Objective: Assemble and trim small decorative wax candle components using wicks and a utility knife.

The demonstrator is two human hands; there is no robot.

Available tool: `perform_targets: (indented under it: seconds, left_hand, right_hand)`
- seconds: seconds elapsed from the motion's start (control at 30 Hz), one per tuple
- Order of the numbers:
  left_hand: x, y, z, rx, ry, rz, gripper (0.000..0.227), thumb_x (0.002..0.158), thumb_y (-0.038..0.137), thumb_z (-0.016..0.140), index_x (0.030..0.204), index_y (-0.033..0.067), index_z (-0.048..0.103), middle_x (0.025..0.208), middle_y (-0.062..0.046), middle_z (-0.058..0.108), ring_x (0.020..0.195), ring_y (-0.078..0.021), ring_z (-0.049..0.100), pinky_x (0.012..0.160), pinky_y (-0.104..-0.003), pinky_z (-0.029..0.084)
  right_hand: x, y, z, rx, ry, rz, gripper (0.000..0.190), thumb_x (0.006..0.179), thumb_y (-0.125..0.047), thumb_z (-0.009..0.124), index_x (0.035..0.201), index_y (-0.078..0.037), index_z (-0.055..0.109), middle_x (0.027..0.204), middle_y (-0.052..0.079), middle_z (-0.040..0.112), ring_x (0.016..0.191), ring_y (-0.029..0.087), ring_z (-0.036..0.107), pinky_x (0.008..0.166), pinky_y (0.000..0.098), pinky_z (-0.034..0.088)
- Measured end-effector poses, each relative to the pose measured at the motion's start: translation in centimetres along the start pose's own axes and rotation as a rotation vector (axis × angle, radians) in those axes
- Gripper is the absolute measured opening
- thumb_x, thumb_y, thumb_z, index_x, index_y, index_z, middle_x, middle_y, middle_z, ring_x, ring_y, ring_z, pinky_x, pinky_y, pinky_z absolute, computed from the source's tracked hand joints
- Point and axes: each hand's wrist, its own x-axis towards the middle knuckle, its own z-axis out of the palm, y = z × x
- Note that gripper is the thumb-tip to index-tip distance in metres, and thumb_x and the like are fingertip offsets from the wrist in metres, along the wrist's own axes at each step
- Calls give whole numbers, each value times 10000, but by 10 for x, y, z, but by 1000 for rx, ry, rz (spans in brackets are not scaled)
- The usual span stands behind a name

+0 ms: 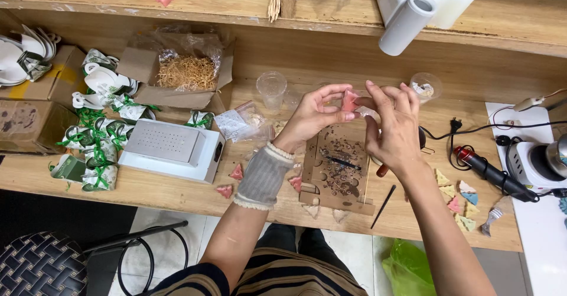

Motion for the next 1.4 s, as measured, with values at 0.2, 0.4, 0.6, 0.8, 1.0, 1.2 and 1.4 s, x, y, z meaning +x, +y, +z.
perform_targets:
  seconds: [0.2, 0.4, 0.6, 0.8, 1.0, 1.2, 1.4]
  left_hand:
    - [3, -3, -3, 4, 27, 2, 641, 884, 4, 761, 1456, -36, 474, 1402, -164, 599, 1186, -257, 687, 973, -326, 615]
    - [3, -5, -3, -23, -1, 22, 626, 898, -25, 750, 1455, -48, 464, 1391, -170, 605, 1191, -263, 682, 994, -338, 610]
    - [5, -6, -4, -75, -37, 57, 594, 906, -63, 731, 1440, -56, 470, 1389, -169, 602, 1216, -255, 666, 1026, -345, 603]
    - [1, -8, 0, -60, -6, 45, 594, 903, -60, 729, 1440, -34, 475, 1378, -170, 606, 1194, -253, 674, 999, -351, 615]
    - [-1, 0, 4, -110, 0, 2, 611, 893, -66, 710, 1446, -10, 458, 1401, -170, 597, 1154, -278, 706, 1010, -349, 605]
    - [-3, -8, 6, -92, -16, -7, 527, 920, -59, 701, 1377, 16, 448, 1387, -198, 608, 1206, -298, 686, 1017, -350, 600]
    - [-2, -23, -1, -165, -1, 51, 529, 902, -64, 711, 1339, 37, 431, 1378, -190, 617, 1184, -296, 696, 1023, -364, 604]
  right_hand:
    - [-9, 7, 4, 108, 98, 56, 804, 837, 116, 603, 1580, -38, 339, 1334, 45, 721, 1361, 328, 488, 1229, 502, 281]
    - [-6, 5, 5, -3, 38, -1, 809, 794, 127, 591, 1554, -22, 358, 1289, 43, 726, 1271, 304, 527, 1239, 531, 282]
    - [-4, 3, 3, -67, 33, -30, 789, 796, 120, 604, 1545, -26, 399, 1269, 78, 708, 1262, 306, 550, 1233, 538, 300]
    - [-6, 4, 6, -68, 16, -30, 809, 765, 133, 593, 1536, -25, 402, 1215, 76, 725, 1237, 298, 551, 1220, 550, 304]
    - [-16, 15, 10, 173, 180, 44, 719, 892, 144, 548, 1566, -48, 383, 1316, 52, 743, 1362, 255, 584, 1190, 454, 346]
    - [-38, 6, -3, 317, 342, 342, 588, 1015, 159, 618, 1531, -41, 418, 1179, 93, 726, 1181, 194, 680, 1132, 366, 496]
    - [-132, 52, -11, 663, 675, 620, 422, 1092, 156, 686, 1425, -30, 506, 1053, 87, 702, 949, 131, 657, 896, 259, 532]
